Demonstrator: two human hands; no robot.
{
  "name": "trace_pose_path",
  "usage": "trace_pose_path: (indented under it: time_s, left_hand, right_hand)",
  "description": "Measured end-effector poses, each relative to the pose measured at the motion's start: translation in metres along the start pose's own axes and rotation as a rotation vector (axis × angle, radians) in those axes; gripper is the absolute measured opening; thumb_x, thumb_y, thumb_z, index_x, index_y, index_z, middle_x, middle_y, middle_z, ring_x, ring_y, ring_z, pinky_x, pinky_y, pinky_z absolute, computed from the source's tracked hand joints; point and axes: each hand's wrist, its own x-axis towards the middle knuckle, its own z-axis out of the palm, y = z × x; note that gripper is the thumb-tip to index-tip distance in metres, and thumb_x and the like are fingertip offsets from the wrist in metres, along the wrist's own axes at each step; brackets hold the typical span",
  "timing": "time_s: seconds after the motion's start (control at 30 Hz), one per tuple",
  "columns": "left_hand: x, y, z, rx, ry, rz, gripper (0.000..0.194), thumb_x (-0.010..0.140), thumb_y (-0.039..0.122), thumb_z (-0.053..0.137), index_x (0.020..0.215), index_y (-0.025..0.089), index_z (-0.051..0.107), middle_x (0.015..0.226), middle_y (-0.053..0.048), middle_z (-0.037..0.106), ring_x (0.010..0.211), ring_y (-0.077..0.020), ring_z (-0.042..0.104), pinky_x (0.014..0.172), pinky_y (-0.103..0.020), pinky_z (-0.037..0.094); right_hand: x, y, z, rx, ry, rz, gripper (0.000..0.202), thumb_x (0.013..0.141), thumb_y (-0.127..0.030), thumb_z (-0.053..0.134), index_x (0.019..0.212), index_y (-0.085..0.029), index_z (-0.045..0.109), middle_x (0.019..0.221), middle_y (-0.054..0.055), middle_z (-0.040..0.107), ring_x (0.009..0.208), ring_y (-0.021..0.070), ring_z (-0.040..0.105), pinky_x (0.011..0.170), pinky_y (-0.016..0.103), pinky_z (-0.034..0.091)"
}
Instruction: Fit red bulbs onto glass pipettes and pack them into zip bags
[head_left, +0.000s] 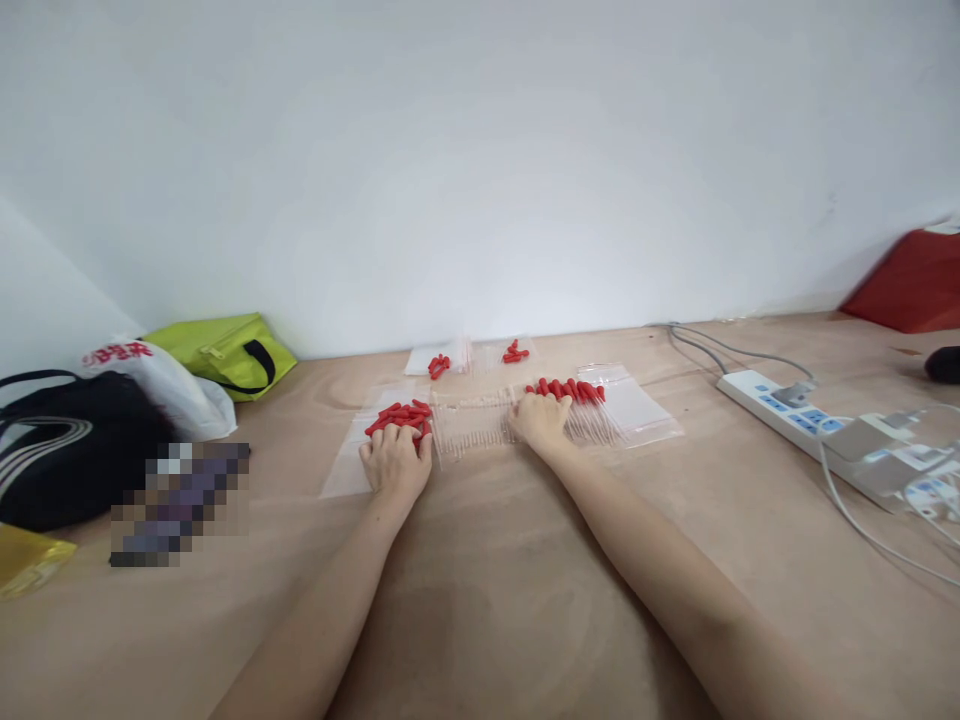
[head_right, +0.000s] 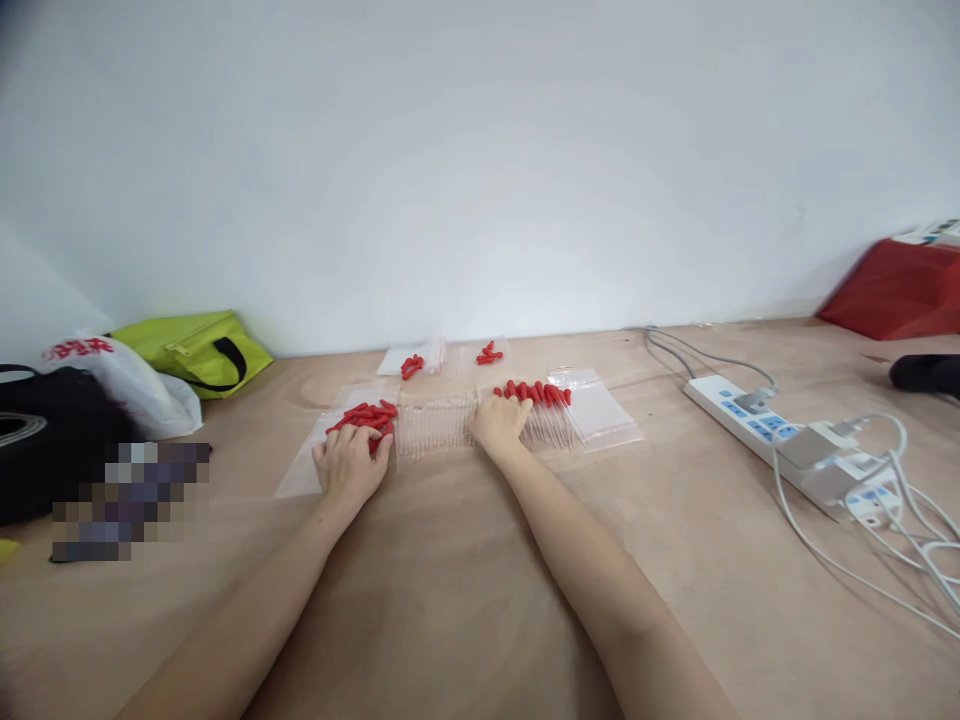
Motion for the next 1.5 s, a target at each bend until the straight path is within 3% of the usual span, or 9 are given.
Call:
trace_pose_path:
  time_s: [0.13, 0.23, 0.33, 0.43, 0.6, 0.7, 0.83, 1.2, 1.5]
  left_hand:
    - [-0.004, 0.003, -0.007, -0.046, 0.081, 0.000, 0.021, 0.081, 0.034, 0.048, 0.081, 0.017, 0.061, 0.081, -0.009, 0.060, 0.081, -0.0278, 0.049, 0.068, -0.037, 0.031]
    - [-0.012, 0.011, -0.014, -0.192, 0.130, 0.161, 0.021, 0.083, 0.033, 0.046, 0.083, 0.018, 0.060, 0.081, -0.009, 0.060, 0.082, -0.0260, 0.050, 0.070, -0.037, 0.033]
    - [-0.022, 0.022, -0.021, -0.358, 0.044, 0.416, 0.018, 0.084, 0.030, 0.045, 0.083, 0.019, 0.059, 0.081, -0.006, 0.059, 0.081, -0.0227, 0.051, 0.073, -0.035, 0.034]
    - [-0.031, 0.030, -0.027, -0.430, -0.067, 0.541, 0.013, 0.082, 0.027, 0.047, 0.081, 0.020, 0.059, 0.079, -0.004, 0.059, 0.078, -0.0204, 0.051, 0.074, -0.036, 0.034]
    - [-0.036, 0.038, -0.031, -0.490, -0.116, 0.516, 0.014, 0.079, 0.027, 0.050, 0.088, 0.020, 0.060, 0.084, -0.005, 0.058, 0.081, -0.0205, 0.052, 0.075, -0.037, 0.036]
    - [-0.035, 0.043, -0.026, -0.536, -0.131, 0.526, 0.023, 0.078, 0.033, 0.053, 0.096, 0.021, 0.061, 0.086, -0.006, 0.057, 0.083, -0.0208, 0.052, 0.074, -0.036, 0.040]
    - [-0.034, 0.049, -0.017, -0.618, -0.150, 0.506, 0.018, 0.081, 0.030, 0.051, 0.086, 0.021, 0.065, 0.080, -0.005, 0.056, 0.078, -0.0181, 0.053, 0.071, -0.034, 0.043]
    - [-0.033, 0.045, -0.023, -0.715, -0.211, 0.457, 0.017, 0.088, 0.026, 0.039, 0.086, 0.020, 0.055, 0.084, -0.003, 0.064, 0.079, -0.0183, 0.056, 0.073, -0.033, 0.039]
    - [-0.035, 0.045, -0.026, -0.758, -0.187, 0.558, 0.018, 0.088, 0.026, 0.041, 0.082, 0.021, 0.058, 0.076, 0.001, 0.065, 0.073, -0.0155, 0.057, 0.076, -0.033, 0.030]
  right_hand:
    - [-0.009, 0.008, -0.003, 0.011, 0.152, -0.111, 0.029, 0.080, -0.027, 0.037, 0.085, -0.009, 0.059, 0.086, 0.016, 0.063, 0.089, 0.0277, 0.051, 0.076, 0.040, 0.023]
    - [-0.018, 0.024, -0.003, 0.046, 0.216, -0.256, 0.026, 0.084, -0.027, 0.035, 0.086, -0.011, 0.055, 0.087, 0.013, 0.062, 0.086, 0.0249, 0.051, 0.075, 0.037, 0.024]
    - [-0.032, 0.047, 0.000, 0.116, 0.223, -0.400, 0.023, 0.085, -0.026, 0.034, 0.085, -0.013, 0.054, 0.084, 0.010, 0.062, 0.083, 0.0217, 0.051, 0.075, 0.034, 0.025]
    - [-0.049, 0.071, 0.001, 0.205, 0.181, -0.559, 0.021, 0.086, -0.021, 0.035, 0.089, -0.014, 0.054, 0.083, 0.008, 0.061, 0.080, 0.0191, 0.051, 0.073, 0.032, 0.028]
    - [-0.068, 0.092, 0.000, 0.288, 0.129, -0.731, 0.030, 0.083, -0.009, 0.035, 0.104, -0.018, 0.054, 0.083, 0.006, 0.060, 0.078, 0.0178, 0.051, 0.069, 0.030, 0.033]
    - [-0.070, 0.089, 0.000, 0.362, 0.107, -0.749, 0.027, 0.082, -0.007, 0.034, 0.098, -0.017, 0.054, 0.085, 0.007, 0.059, 0.081, 0.0172, 0.052, 0.070, 0.028, 0.038]
    - [-0.069, 0.080, -0.001, 0.393, 0.088, -0.719, 0.017, 0.086, -0.015, 0.036, 0.091, -0.016, 0.052, 0.084, 0.007, 0.058, 0.079, 0.0172, 0.053, 0.071, 0.029, 0.040]
    - [-0.072, 0.076, -0.004, 0.456, 0.030, -0.738, 0.013, 0.088, -0.021, 0.037, 0.085, -0.017, 0.049, 0.081, 0.004, 0.058, 0.076, 0.0149, 0.052, 0.070, 0.028, 0.036]
    - [-0.071, 0.076, -0.012, 0.383, -0.044, -0.825, 0.019, 0.088, -0.021, 0.037, 0.085, -0.017, 0.055, 0.078, 0.002, 0.061, 0.073, 0.0130, 0.054, 0.070, 0.028, 0.026]
